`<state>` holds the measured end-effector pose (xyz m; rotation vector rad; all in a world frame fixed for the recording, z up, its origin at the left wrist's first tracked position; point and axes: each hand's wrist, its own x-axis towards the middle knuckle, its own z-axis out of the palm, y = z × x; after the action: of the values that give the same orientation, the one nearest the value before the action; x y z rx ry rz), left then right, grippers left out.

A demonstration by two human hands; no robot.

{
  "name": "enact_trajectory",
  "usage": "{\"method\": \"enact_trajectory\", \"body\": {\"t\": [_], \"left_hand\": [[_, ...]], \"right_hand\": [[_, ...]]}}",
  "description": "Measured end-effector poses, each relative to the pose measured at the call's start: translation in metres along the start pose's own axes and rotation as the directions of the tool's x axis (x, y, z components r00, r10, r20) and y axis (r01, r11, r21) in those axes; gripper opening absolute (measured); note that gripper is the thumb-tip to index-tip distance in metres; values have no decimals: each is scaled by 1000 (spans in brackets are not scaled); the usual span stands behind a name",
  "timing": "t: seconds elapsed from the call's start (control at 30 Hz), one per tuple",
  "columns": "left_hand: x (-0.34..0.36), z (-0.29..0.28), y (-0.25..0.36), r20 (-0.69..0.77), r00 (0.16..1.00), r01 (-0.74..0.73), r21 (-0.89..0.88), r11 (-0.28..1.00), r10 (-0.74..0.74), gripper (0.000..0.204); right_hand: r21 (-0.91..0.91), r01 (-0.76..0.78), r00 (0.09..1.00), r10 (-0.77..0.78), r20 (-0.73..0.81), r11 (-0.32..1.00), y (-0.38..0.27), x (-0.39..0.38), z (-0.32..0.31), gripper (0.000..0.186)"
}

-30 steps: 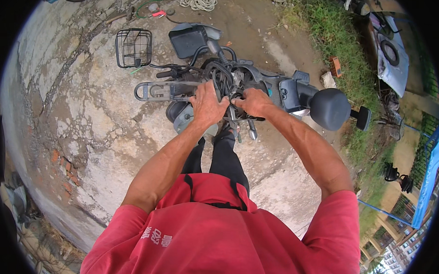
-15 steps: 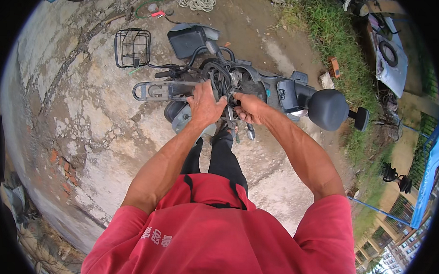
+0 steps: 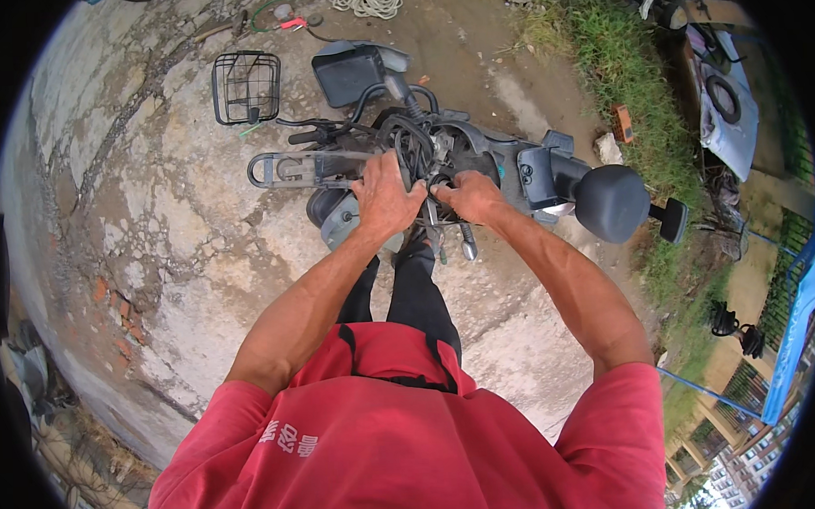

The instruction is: The person works on the front assembly of a scooter, manipulating wires and components around the handlebars and headlight area. They remove a plastic cover and adjust internal parts by hand.

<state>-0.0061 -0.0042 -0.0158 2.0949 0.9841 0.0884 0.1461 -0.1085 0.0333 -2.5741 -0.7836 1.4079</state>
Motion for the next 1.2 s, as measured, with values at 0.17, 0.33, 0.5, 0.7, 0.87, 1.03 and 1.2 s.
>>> {"method": "enact_trajectory", "body": {"t": [0.17, 0.33, 0.5, 0.7, 0.87, 1.03, 1.2], "left_hand": [[1, -2, 3, 21, 1000, 3, -15, 1000, -2, 69], [2, -2, 2, 20, 1000, 11, -12, 1000, -11, 71], [2, -5, 3, 41, 999, 17, -27, 999, -16, 73], [2, -3, 4, 30, 1000, 6, -14, 1000, -6, 72], [2, -2, 1, 22, 1000, 8, -7, 1000, -8, 71], [3, -5, 4, 45, 999, 9, -23, 1000, -8, 75], [4, -4, -1, 9, 1000, -2, -22, 1000, 2, 74]], "right_hand": [[-626, 509, 789, -610, 66, 591, 2, -4, -18, 43], [-392, 249, 939, -320, -124, 885, 8, -2, -3, 44], [357, -400, 898, 283, 337, 844, 10, 11, -5, 52], [494, -376, 911, 215, 351, 784, 25, 28, 2, 50], [-384, 221, 973, -232, 19, 896, -13, 1, -15, 43], [-598, 510, 771, -637, 0, 617, -2, -8, -17, 41], [-142, 72, 986, -91, -136, 987, -10, -9, -10, 46]]}}
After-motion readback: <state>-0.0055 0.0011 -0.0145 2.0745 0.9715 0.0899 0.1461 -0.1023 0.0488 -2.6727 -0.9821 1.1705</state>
